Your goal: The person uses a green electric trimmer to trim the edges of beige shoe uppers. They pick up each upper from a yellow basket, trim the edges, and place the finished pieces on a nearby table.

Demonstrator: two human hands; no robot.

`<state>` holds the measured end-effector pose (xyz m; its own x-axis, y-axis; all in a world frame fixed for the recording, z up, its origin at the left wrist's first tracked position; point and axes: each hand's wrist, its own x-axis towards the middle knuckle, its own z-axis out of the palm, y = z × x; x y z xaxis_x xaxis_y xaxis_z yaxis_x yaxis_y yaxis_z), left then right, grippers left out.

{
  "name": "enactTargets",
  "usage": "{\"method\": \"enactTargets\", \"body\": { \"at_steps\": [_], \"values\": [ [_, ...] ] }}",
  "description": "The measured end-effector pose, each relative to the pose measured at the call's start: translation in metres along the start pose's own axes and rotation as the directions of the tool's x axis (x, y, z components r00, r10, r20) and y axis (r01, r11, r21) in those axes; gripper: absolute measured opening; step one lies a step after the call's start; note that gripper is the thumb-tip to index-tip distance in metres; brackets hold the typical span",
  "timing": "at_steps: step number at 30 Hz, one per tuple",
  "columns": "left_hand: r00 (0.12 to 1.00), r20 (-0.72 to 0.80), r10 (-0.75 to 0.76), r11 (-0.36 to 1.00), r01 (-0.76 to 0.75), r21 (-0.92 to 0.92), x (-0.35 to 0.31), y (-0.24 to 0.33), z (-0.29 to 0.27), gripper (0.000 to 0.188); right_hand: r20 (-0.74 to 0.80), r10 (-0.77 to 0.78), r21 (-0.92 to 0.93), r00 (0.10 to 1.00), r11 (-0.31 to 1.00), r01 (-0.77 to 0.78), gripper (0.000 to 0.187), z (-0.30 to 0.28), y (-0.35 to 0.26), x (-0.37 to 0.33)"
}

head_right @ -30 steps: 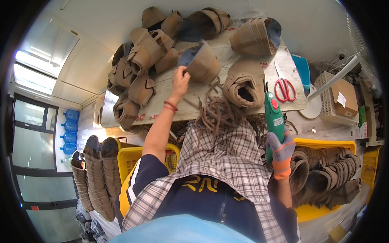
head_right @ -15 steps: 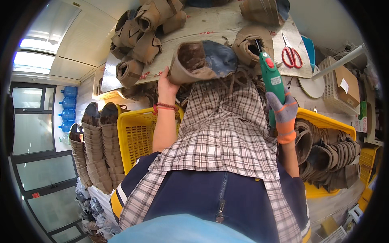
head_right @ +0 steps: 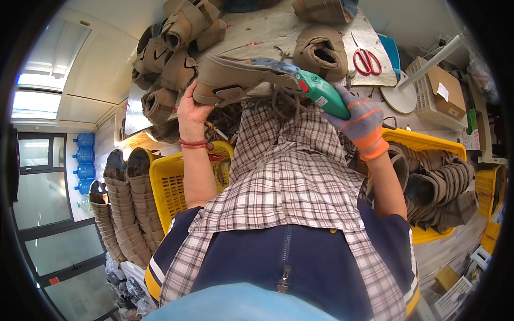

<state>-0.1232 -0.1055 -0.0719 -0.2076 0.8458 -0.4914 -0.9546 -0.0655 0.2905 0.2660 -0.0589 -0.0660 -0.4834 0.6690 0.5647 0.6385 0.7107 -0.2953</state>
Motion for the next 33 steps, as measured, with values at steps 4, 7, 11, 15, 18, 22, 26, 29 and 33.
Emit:
{"method": "enactTargets", "body": {
  "at_steps": [4, 7, 11, 15, 18, 22, 26, 29, 33],
  "values": [
    [0.999, 0.046, -0.003, 1.0, 0.003, 0.012, -0.006, 0.004, 0.0, 0.027, 0.016, -0.046, 0.007, 0.999, 0.999, 0.046, 0.066, 0.0, -0.003, 0.0],
    [0.999, 0.032, 0.011, 1.0, -0.012, 0.027, -0.01, 0.002, 0.006, 0.027, 0.032, -0.077, -0.004, 0.997, 0.997, 0.077, 0.066, 0.001, -0.001, 0.0],
    [0.999, 0.005, 0.039, 0.998, -0.039, 0.045, -0.008, -0.004, 0.008, 0.031, 0.086, -0.069, 0.01, 0.994, 0.998, 0.068, 0.067, 0.0, -0.003, 0.0],
    [0.999, 0.029, -0.023, 0.998, 0.022, 0.053, -0.009, -0.011, 0.011, 0.032, 0.039, -0.108, 0.054, 0.993, 0.993, 0.106, 0.068, 0.005, -0.004, -0.001],
    [0.997, 0.064, -0.052, 0.997, 0.047, 0.066, -0.007, -0.016, 0.01, 0.032, -0.003, -0.132, 0.122, 0.991, 0.984, 0.132, 0.068, 0.004, -0.008, 0.002],
    [0.967, 0.195, -0.162, 0.984, 0.172, -0.038, -0.006, -0.016, 0.006, 0.034, -0.022, -0.153, 0.121, 0.988, 0.98, 0.155, 0.066, 0.003, -0.01, 0.005],
    [0.902, 0.368, -0.226, 0.955, 0.279, -0.099, -0.011, -0.016, 0.004, 0.037, -0.026, -0.167, 0.144, 0.986, 0.975, 0.169, 0.066, 0.0, -0.014, 0.009],
    [0.89, 0.415, -0.189, 0.97, 0.235, -0.063, -0.024, -0.026, 0.015, 0.037, -0.046, -0.164, 0.167, 0.985, 0.971, 0.169, 0.066, 0.002, -0.019, 0.011],
    [0.879, 0.475, -0.045, 0.998, 0.058, -0.013, -0.037, -0.039, 0.021, 0.039, -0.067, -0.133, 0.209, 0.989, 0.967, 0.144, 0.067, 0.004, -0.027, 0.014]
  ]
}}
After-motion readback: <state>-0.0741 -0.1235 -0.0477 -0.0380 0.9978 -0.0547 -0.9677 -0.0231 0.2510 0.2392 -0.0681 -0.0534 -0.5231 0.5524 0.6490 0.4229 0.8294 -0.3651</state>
